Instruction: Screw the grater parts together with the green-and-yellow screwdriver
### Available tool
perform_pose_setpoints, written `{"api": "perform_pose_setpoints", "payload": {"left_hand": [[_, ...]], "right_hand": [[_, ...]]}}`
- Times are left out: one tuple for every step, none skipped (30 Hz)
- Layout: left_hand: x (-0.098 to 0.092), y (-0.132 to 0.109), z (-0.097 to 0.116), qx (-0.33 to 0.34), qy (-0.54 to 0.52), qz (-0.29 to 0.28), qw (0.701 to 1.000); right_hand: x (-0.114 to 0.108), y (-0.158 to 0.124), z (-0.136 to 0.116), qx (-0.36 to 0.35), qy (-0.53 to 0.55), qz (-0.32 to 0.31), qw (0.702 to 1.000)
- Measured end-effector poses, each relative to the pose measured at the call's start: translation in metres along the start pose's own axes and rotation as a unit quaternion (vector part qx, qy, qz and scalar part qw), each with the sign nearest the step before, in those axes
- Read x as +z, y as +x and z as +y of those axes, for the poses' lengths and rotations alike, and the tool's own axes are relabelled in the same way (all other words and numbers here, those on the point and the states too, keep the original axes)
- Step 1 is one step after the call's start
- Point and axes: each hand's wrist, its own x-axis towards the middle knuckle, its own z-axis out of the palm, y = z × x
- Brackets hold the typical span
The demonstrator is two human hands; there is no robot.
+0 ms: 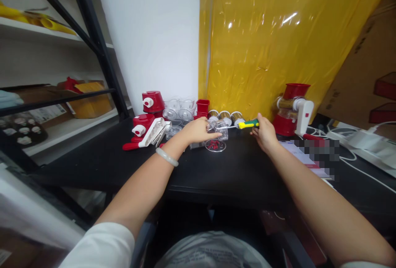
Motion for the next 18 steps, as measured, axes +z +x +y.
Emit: {"api": "perform_pose_setpoints", "payload": {"left_hand": [[0.0,0.0,0.0,-0.003,0.0,0.001,1.0],[0.0,0.0,0.0,-0.007,-0.001,0.002,1.0],[0.0,0.0,0.0,-0.01,-0.002,0.002,1.0],[0.0,0.0,0.0,-0.011,-0.002,0.003,1.0],[0.0,0.0,0.0,-0.01,-0.002,0.003,1.0],[0.0,0.0,0.0,-0.007,-0.001,0.004,1.0],[0.001,0.0,-0.001,-0.005,0.0,0.005,1.0],[0.001,0.0,-0.001,-0.004,0.002,0.007,1.0],[0.001,0.0,-0.001,-0.006,0.002,0.009,1.0],[0.001,0.0,-0.001,-0.009,0.003,0.01,1.0],[0.001,0.001,-0.001,-0.011,0.004,0.009,1.0],[0.001,0.001,-0.001,-0.012,0.004,0.008,1.0],[0.001,0.001,-0.001,-0.012,0.006,0.006,1.0],[0.001,0.001,-0.001,-0.012,0.007,0.005,1.0],[0.001,0.001,-0.001,-0.012,0.007,0.004,1.0],[0.001,0.001,-0.001,-0.013,0.006,0.004,1.0],[0.001,0.001,-0.001,-0.014,0.005,0.004,1.0],[0.001,0.001,0.0,-0.013,0.003,0.005,1.0]], "right_hand": [[0.0,0.001,0.001,-0.006,0.001,-0.006,1.0],[0.0,0.001,0.002,-0.008,0.008,-0.009,1.0],[0.0,0.002,0.002,-0.008,0.018,-0.009,1.0],[0.001,0.002,0.002,-0.005,0.028,-0.004,1.0],[0.001,0.003,0.002,0.001,0.04,0.004,0.999],[0.002,0.003,0.002,0.009,0.052,0.012,0.999],[0.002,0.004,0.002,0.019,0.063,0.016,0.998],[0.003,0.004,0.002,0.026,0.073,0.016,0.997],[0.003,0.005,0.002,0.03,0.08,0.012,0.996],[0.002,0.006,0.002,0.029,0.084,0.007,0.996],[0.001,0.007,0.003,0.024,0.081,0.003,0.996],[0.0,0.008,0.004,0.015,0.073,0.002,0.997],[-0.001,0.009,0.005,0.003,0.058,0.004,0.998],[-0.003,0.01,0.006,-0.011,0.036,0.007,0.999],[-0.005,0.011,0.007,-0.029,0.008,0.011,0.999],[-0.006,0.012,0.009,-0.048,-0.022,0.015,0.999],[-0.008,0.012,0.01,-0.063,-0.049,0.018,0.997],[-0.009,0.012,0.011,-0.073,-0.069,0.019,0.995]]}}
